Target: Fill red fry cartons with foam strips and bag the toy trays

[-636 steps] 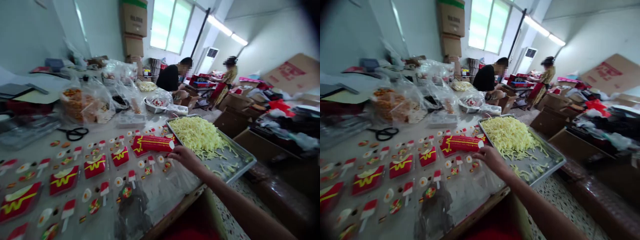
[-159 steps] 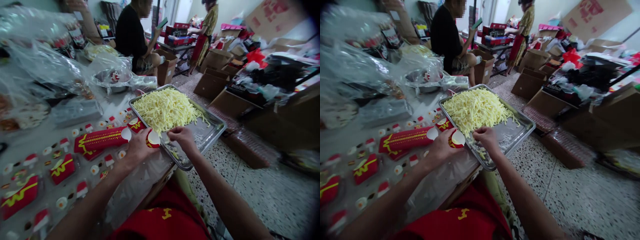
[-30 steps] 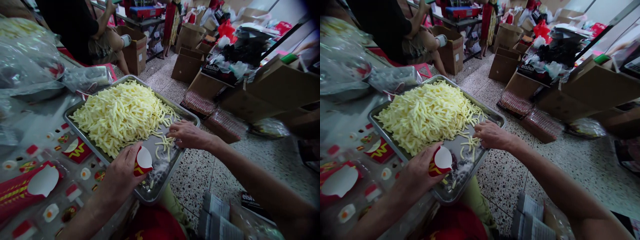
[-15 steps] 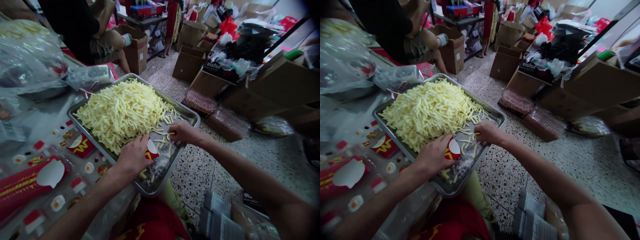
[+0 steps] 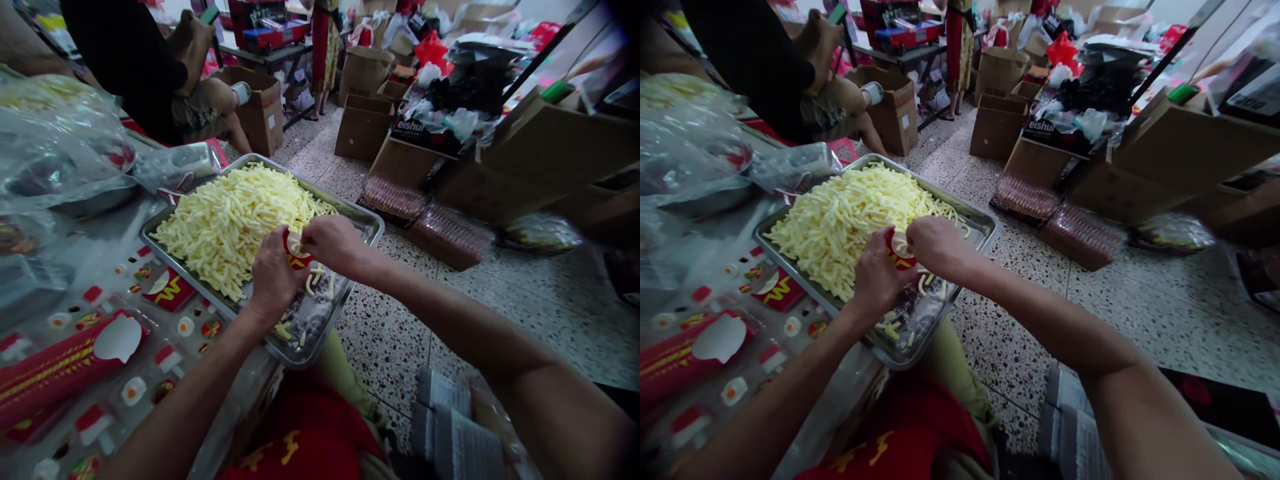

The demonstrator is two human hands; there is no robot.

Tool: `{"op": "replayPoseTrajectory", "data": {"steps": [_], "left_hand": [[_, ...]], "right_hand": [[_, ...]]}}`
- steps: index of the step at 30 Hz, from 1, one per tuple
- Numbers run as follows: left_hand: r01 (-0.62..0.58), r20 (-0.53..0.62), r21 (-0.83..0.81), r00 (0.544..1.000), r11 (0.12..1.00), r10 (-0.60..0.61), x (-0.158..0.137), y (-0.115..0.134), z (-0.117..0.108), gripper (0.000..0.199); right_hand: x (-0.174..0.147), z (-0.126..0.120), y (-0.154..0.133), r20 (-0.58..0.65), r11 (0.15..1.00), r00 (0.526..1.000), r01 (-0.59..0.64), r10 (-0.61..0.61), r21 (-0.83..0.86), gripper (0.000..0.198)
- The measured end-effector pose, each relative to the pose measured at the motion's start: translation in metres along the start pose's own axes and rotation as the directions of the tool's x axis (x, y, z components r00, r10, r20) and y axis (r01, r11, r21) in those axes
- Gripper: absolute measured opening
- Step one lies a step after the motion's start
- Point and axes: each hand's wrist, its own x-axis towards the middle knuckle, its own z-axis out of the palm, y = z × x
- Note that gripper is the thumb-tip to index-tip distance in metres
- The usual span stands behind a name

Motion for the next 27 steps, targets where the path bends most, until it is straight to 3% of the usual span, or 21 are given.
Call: {"op": "replayPoseTrajectory", "data": {"steps": [3,4,6,9,11,14,16,18,21,24,27], "left_hand": [[0.000,-0.011,-0.005,1.000,1.000,0.000,0.006,-0.004,-0.004,0.070],[0.009,-0.011,-0.023,1.000,1.000,-0.010,0.006,-0.006,-0.007,0.070],[0.027,0.007,-0.069,1.000,0.997,-0.027,0.004,-0.015,-0.014,0.072],[0.044,0.055,-0.143,0.998,0.989,-0.036,-0.007,-0.031,-0.026,0.079],[0.057,0.068,-0.179,0.997,0.982,-0.045,-0.016,-0.040,-0.033,0.083],[0.084,0.054,-0.175,0.996,0.981,-0.076,-0.027,-0.046,-0.045,0.084],[0.086,0.056,-0.149,0.995,0.985,-0.079,-0.030,-0.045,-0.052,0.084],[0.076,0.092,-0.140,0.994,0.987,-0.063,-0.031,-0.043,-0.056,0.084],[0.071,0.192,-0.119,0.980,0.990,-0.048,-0.031,-0.038,-0.055,0.084],[0.074,0.273,0.005,0.959,0.997,-0.073,-0.033,-0.036,-0.047,0.083],[0.061,0.347,0.162,0.931,0.985,-0.115,-0.037,-0.036,-0.039,0.078]], "right_hand": [[0.013,-0.020,-0.011,0.238,0.988,0.960,0.154,-0.147,-0.010,0.018],[0.016,-0.025,-0.010,0.277,0.978,0.938,0.203,-0.209,0.052,0.016],[0.018,-0.030,0.001,0.237,0.957,0.933,0.236,-0.271,0.166,0.012],[0.010,-0.015,0.029,0.104,0.991,0.989,0.094,-0.104,0.095,0.025],[-0.001,0.005,0.043,0.122,0.998,0.992,0.017,-0.010,-0.057,0.045],[-0.016,0.036,0.047,0.171,0.979,0.984,-0.007,0.042,-0.202,0.079],[-0.020,0.049,0.044,0.168,0.968,0.981,-0.050,0.093,-0.247,0.087],[-0.019,0.056,0.043,0.164,0.964,0.978,-0.084,0.129,-0.254,0.083],[-0.014,0.061,0.046,0.177,0.975,0.975,-0.095,0.131,-0.203,0.061],[-0.012,0.068,0.048,0.176,0.984,0.977,-0.098,0.124,-0.149,0.039],[-0.015,0.079,0.044,0.136,0.984,0.982,-0.114,0.132,-0.133,0.030]]}}
